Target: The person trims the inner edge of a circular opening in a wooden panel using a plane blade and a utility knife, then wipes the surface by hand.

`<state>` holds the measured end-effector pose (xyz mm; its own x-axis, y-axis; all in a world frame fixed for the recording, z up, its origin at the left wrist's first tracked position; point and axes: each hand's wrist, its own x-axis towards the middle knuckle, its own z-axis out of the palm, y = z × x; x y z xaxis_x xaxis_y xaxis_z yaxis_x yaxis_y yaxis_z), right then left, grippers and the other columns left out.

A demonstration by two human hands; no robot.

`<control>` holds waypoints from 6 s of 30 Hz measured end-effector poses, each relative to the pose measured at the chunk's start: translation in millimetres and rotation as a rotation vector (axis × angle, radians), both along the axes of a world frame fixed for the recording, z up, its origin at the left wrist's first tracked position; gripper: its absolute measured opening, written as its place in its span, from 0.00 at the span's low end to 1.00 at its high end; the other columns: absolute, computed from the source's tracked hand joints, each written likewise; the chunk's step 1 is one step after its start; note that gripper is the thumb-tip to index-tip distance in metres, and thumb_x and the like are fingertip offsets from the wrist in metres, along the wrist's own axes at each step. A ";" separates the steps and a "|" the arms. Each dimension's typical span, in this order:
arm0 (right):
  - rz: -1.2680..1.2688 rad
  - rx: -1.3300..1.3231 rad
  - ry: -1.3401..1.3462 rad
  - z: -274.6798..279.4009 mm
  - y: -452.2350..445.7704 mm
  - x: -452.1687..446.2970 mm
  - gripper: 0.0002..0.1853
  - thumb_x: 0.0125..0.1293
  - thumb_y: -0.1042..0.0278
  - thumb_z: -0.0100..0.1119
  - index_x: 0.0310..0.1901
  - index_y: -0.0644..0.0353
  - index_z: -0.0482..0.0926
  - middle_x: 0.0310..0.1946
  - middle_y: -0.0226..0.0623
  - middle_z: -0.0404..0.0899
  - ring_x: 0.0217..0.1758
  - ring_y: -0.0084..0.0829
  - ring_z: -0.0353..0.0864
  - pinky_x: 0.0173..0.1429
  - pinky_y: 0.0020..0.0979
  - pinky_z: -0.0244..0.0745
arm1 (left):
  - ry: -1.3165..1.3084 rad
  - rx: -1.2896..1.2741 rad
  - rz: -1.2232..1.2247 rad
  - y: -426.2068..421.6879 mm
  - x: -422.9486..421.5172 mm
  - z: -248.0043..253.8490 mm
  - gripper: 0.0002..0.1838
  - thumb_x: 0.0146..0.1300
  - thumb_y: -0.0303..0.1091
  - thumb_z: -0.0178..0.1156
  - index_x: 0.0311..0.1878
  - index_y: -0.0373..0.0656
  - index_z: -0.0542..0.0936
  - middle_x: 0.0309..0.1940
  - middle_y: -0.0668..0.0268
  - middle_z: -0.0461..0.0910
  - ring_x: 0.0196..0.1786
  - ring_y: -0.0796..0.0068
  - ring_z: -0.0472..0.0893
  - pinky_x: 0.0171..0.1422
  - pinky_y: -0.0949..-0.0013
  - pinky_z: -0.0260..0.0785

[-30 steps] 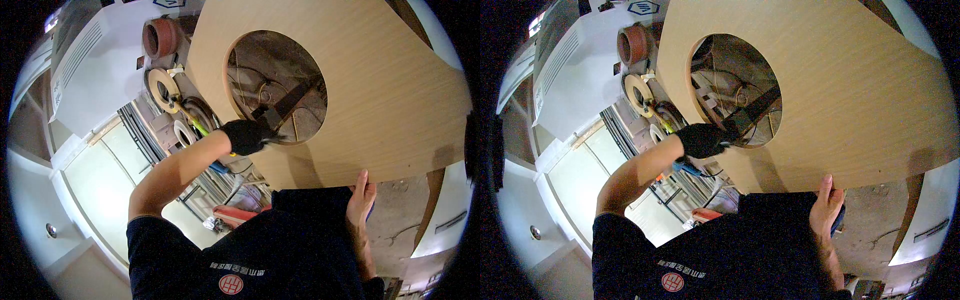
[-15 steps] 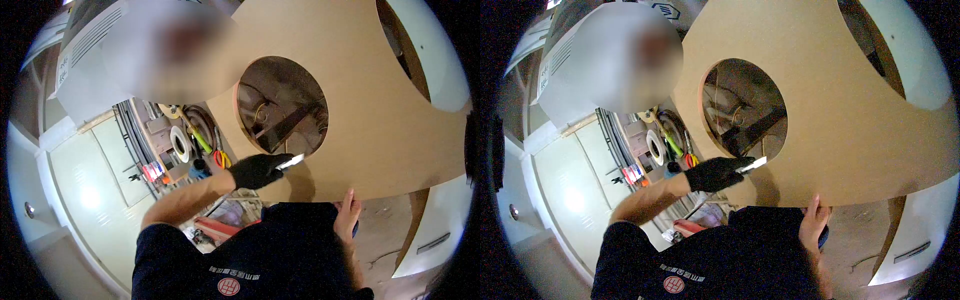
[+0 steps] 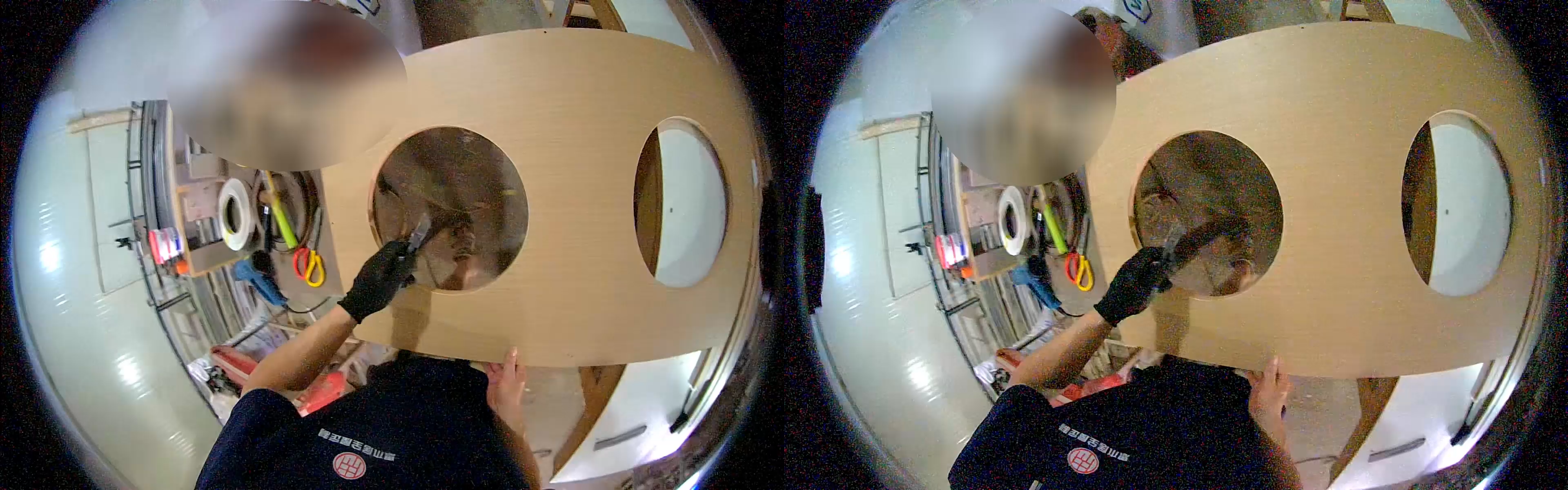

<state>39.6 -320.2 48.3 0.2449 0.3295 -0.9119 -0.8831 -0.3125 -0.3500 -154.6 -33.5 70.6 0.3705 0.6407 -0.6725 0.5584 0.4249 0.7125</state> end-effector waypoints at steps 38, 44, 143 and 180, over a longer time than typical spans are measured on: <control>0.784 -0.079 -0.714 57.8 48.7 104.0 0.13 0.77 0.63 0.58 0.50 0.67 0.79 0.38 0.40 0.86 0.45 0.29 0.85 0.51 0.30 0.80 | 0.333 0.505 -0.215 -27.1 -58.3 21.4 0.27 0.71 0.39 0.63 0.68 0.37 0.71 0.57 0.46 0.79 0.59 0.49 0.80 0.65 0.58 0.73; 0.656 0.027 -1.338 40.5 122.8 137.0 0.17 0.69 0.66 0.66 0.55 0.64 0.78 0.50 0.47 0.83 0.52 0.39 0.83 0.56 0.41 0.78 | 0.070 0.191 0.108 29.3 -0.6 -3.5 0.20 0.79 0.41 0.55 0.64 0.36 0.74 0.49 0.58 0.83 0.46 0.65 0.84 0.54 0.63 0.77; 1.040 -0.113 -1.581 20.1 96.4 81.9 0.35 0.63 0.57 0.68 0.68 0.63 0.69 0.75 0.52 0.60 0.79 0.57 0.54 0.78 0.57 0.48 | 0.441 1.268 -0.520 -3.6 196.3 -29.9 0.21 0.65 0.29 0.58 0.63 0.41 0.77 0.39 0.53 0.78 0.41 0.47 0.78 0.45 0.46 0.66; 1.615 0.337 -1.857 26.1 276.9 174.6 0.32 0.68 0.57 0.63 0.71 0.59 0.71 0.76 0.40 0.66 0.81 0.43 0.57 0.80 0.52 0.54 | 0.247 0.885 -0.321 29.1 163.3 -36.2 0.18 0.67 0.32 0.61 0.59 0.40 0.81 0.34 0.53 0.84 0.35 0.54 0.85 0.38 0.54 0.75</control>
<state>214.2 -43.2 74.5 -0.1037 0.9916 -0.0779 0.9553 0.0775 -0.2853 8.6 -4.4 34.4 0.5290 0.8450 -0.0787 0.7311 -0.4067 0.5477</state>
